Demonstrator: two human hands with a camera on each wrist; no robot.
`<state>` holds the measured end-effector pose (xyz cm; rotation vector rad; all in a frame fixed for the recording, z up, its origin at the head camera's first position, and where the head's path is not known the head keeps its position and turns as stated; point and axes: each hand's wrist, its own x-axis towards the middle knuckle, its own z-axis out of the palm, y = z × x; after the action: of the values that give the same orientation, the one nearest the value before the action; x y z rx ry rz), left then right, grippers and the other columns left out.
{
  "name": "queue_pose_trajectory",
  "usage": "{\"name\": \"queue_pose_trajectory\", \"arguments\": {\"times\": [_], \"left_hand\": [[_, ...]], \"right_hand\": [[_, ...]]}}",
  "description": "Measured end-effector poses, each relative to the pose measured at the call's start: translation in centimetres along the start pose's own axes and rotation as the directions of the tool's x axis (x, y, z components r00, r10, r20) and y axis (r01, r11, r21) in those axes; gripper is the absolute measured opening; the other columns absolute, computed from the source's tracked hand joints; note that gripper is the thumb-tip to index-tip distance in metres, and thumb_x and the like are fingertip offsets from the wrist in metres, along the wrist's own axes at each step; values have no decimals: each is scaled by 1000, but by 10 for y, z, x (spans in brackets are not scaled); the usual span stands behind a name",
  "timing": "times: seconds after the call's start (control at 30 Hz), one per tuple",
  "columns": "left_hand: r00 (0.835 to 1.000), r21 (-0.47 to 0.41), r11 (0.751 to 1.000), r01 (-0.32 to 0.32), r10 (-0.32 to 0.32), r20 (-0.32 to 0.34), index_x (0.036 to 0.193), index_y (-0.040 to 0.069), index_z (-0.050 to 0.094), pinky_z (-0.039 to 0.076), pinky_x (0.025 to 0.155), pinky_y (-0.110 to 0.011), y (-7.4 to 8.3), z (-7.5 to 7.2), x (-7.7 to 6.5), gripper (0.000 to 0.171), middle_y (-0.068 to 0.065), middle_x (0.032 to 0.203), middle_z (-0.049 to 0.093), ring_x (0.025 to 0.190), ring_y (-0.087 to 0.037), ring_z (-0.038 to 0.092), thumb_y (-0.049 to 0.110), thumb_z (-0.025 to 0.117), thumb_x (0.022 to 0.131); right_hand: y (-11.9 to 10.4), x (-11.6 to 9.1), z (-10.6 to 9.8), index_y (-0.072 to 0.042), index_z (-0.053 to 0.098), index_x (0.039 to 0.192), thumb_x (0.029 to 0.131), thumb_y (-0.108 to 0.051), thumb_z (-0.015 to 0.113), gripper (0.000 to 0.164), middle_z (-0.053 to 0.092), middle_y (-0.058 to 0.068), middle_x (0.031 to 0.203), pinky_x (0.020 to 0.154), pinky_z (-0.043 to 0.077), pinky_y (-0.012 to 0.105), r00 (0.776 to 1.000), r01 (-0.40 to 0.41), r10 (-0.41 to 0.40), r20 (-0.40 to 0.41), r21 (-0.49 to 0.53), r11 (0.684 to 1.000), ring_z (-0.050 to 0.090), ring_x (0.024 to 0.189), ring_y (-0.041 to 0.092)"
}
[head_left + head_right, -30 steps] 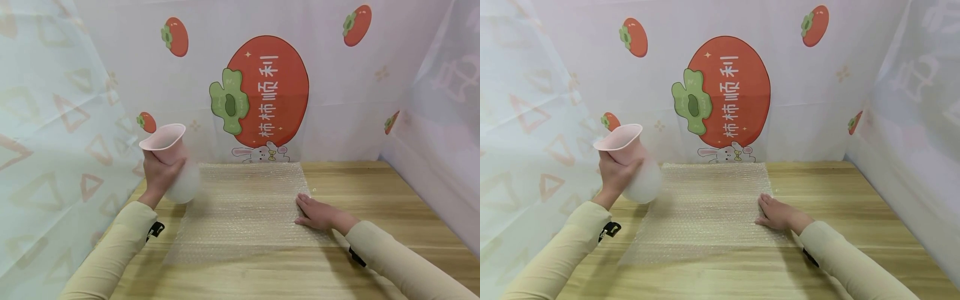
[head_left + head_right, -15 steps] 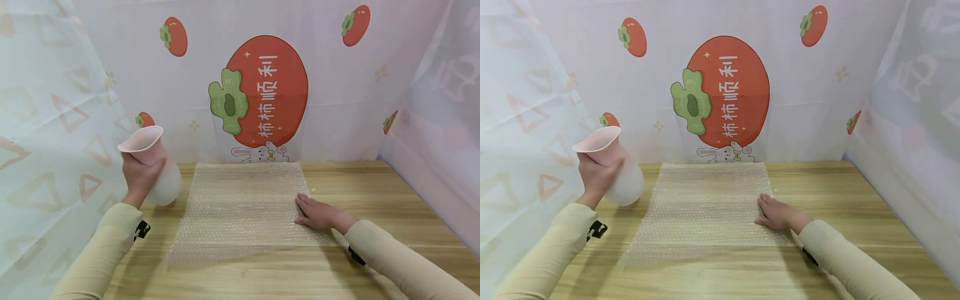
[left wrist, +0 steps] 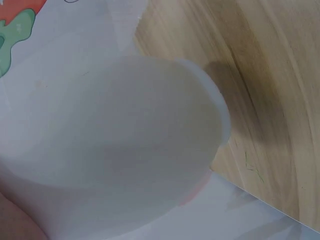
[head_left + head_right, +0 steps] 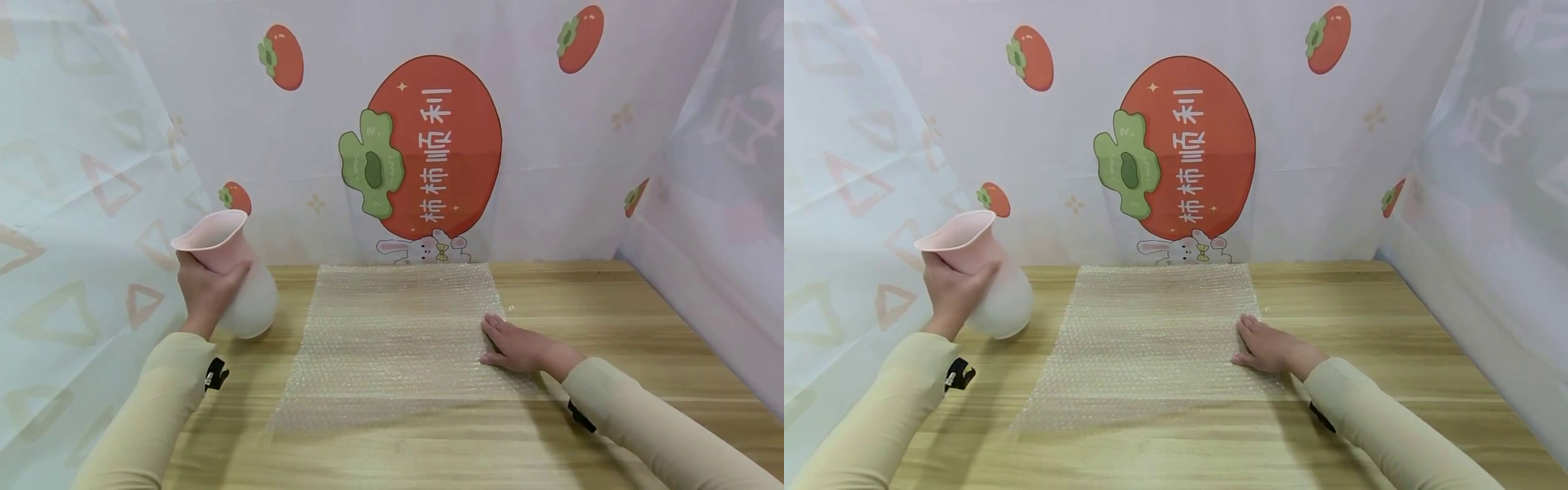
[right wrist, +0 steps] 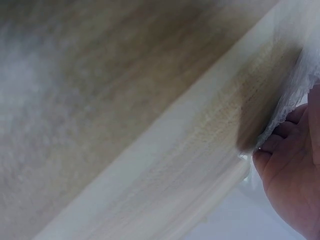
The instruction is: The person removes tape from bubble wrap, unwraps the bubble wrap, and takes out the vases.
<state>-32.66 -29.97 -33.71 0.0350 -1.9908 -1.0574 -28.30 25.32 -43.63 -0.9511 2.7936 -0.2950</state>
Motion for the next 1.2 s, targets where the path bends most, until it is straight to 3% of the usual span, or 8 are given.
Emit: {"name": "queue_pose_trajectory", "arguments": {"times": [0.37,0.67,1.2], "left_hand": [[998,23,998,63,-63,1,138,20,38,38,86,-18,-13,-8,5,86,-2,121,55,104,-17,51,28,85,68],[998,41,997,68,-68,2,140,21,35,37,88,-19,-25,-13,6,86,-1,124,52,104,-14,49,27,84,70],[998,38,997,64,-64,-9,139,20,37,37,86,-17,-31,-18,6,86,0,120,54,100,-9,49,24,84,68]], "right_hand": [[1,1,2,17,24,144,99,-47,50,82,18,37,150,110,21,56,1000,0,0,-3,-4,1000,18,139,48],[1,0,1,18,24,144,99,-43,51,80,18,37,150,110,21,55,1000,1,-1,-8,-1,1000,18,139,48],[0,0,1,18,25,144,99,-43,52,80,18,37,150,109,22,56,1000,10,-11,-14,-13,1000,19,139,48]]}}
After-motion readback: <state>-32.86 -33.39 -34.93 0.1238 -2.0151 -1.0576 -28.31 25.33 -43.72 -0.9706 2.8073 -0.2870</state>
